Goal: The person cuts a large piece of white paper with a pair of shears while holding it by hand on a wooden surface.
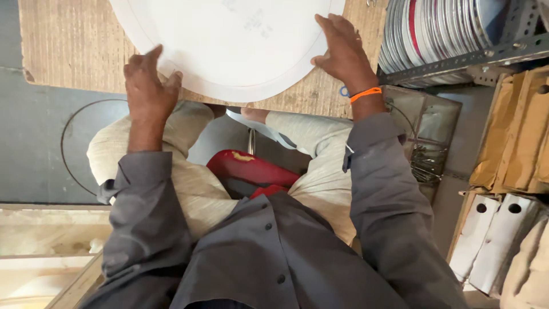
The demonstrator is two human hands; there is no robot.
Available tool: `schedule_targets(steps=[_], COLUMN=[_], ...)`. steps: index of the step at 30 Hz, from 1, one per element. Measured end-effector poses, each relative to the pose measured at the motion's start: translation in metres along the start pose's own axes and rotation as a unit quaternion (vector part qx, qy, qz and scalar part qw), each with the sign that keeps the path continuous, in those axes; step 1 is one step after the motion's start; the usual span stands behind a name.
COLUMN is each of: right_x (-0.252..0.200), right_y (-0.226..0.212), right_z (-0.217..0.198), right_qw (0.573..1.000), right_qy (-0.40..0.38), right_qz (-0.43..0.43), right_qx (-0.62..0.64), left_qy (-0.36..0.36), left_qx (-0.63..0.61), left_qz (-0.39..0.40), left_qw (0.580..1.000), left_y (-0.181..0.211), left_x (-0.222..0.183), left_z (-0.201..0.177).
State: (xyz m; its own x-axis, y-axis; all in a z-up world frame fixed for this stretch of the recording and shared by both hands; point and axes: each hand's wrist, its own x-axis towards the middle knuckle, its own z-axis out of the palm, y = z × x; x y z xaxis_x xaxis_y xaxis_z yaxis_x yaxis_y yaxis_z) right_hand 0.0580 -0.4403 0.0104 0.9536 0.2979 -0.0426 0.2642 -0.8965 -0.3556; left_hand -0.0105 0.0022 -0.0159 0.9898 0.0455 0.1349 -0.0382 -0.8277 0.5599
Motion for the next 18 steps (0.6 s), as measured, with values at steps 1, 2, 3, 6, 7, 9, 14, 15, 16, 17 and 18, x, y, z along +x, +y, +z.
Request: schedule_targets(steps=[1, 2, 3, 6, 7, 9, 14, 15, 16, 17, 18], right_x=[0.000, -0.001, 0.000, -0.003, -0.002, 0.003, -0.007, -0.008, -0.010, -0.012, -0.014], right_y=[0.000, 0.001, 0.002, 0.004, 0.005, 0.004, -0.004, -0.007, -0.010, -0.012, -0.013], right_z=[-0.001, -0.001, -0.001, 0.004, 0.007, 0.014, 0.017, 0.017, 0.018, 0.018, 0.018], right_qw=[1.000, 0.999, 0.999, 0.990, 0.983, 0.953, 0.821, 0.807, 0.792, 0.790, 0.789], right_qy=[0.013, 0.028, 0.042, 0.123, 0.156, 0.174, 0.116, 0.109, 0.102, 0.097, 0.091], right_qz=[-0.002, 0.002, 0.006, 0.007, 0.005, 0.093, 0.222, 0.227, 0.233, 0.231, 0.230], right_qx=[0.008, 0.018, 0.028, 0.075, 0.095, 0.229, 0.513, 0.535, 0.555, 0.559, 0.562], left_qy=[0.022, 0.044, 0.070, 0.114, 0.106, 0.089, 0.039, 0.031, 0.024, 0.016, 0.014], left_qx=[0.010, 0.021, 0.024, -0.032, -0.094, -0.161, -0.307, -0.332, -0.355, -0.379, -0.374], left_qz=[-0.005, -0.010, -0.004, -0.034, -0.077, -0.124, -0.217, -0.224, -0.231, -0.238, -0.239], left_qw=[1.000, 0.999, 0.997, 0.992, 0.987, 0.975, 0.926, 0.916, 0.906, 0.894, 0.896], left_y=[-0.005, -0.011, -0.019, -0.040, -0.045, -0.053, -0.049, -0.046, -0.044, -0.042, -0.040], left_x=[0.002, 0.003, 0.005, 0.013, 0.017, 0.022, 0.017, 0.016, 0.017, 0.018, 0.017], left_z=[0.003, 0.006, 0.006, 0.008, 0.009, 0.014, 0.014, 0.011, 0.008, 0.006, 0.004])
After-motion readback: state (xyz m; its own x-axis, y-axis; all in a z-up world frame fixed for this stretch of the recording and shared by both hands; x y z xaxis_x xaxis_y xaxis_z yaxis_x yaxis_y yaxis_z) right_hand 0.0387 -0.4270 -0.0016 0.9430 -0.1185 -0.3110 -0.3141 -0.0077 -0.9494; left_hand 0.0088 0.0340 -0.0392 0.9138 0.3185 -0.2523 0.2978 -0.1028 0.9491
